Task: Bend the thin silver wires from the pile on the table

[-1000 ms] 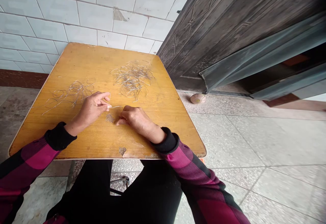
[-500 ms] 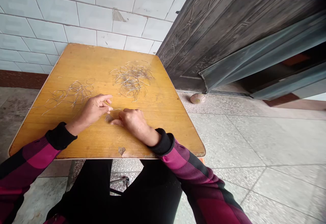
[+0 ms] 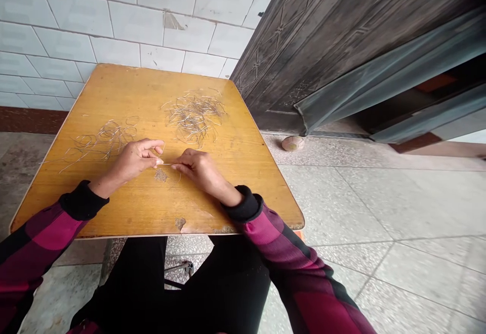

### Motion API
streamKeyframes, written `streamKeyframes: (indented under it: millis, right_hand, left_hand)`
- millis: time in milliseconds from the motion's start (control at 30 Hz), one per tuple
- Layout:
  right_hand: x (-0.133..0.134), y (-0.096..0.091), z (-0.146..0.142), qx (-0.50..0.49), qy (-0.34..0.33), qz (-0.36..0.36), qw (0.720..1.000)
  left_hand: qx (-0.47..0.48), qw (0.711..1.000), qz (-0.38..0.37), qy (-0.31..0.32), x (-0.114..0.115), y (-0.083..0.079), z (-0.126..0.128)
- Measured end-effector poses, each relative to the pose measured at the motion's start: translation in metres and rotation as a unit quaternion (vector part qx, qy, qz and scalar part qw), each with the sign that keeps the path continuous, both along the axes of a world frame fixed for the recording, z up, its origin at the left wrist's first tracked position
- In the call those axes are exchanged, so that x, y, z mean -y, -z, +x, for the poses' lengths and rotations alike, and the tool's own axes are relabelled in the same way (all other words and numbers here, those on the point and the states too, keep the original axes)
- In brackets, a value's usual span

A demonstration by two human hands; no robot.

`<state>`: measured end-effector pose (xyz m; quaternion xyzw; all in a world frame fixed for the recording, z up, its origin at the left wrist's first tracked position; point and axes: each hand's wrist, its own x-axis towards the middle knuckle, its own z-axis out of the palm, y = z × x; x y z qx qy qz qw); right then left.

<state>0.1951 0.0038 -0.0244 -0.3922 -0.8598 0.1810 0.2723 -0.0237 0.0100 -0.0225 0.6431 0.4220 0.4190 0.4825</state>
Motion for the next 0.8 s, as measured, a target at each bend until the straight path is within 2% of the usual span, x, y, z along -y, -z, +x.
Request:
streamKeyframes:
  millis: [200,433,667,800]
  right_hand:
    - [0.001,0.006,-0.004,-0.018,-0.024,0.001,1.0]
    - [0.008,0.005,-0.009,-0.038,-0.009,0.001,0.999]
    - [0.008,0.007,-0.012,-0.042,0.02,0.017,0.999]
    - [0.007,0.005,-0.01,-0.027,0.015,0.008,0.999]
  left_hand:
    - [-0.016,1.0,0.018,0.013,0.0,0.002,0.002]
    - [-0.037,0.998,0.043,0.029,0.001,0.004,0.003]
    - [-0.028,0.999,0.027,0.02,0.002,0.008,0.005]
    - [-0.027,1.0,0.012,0.002,0.002,0.006,0.005]
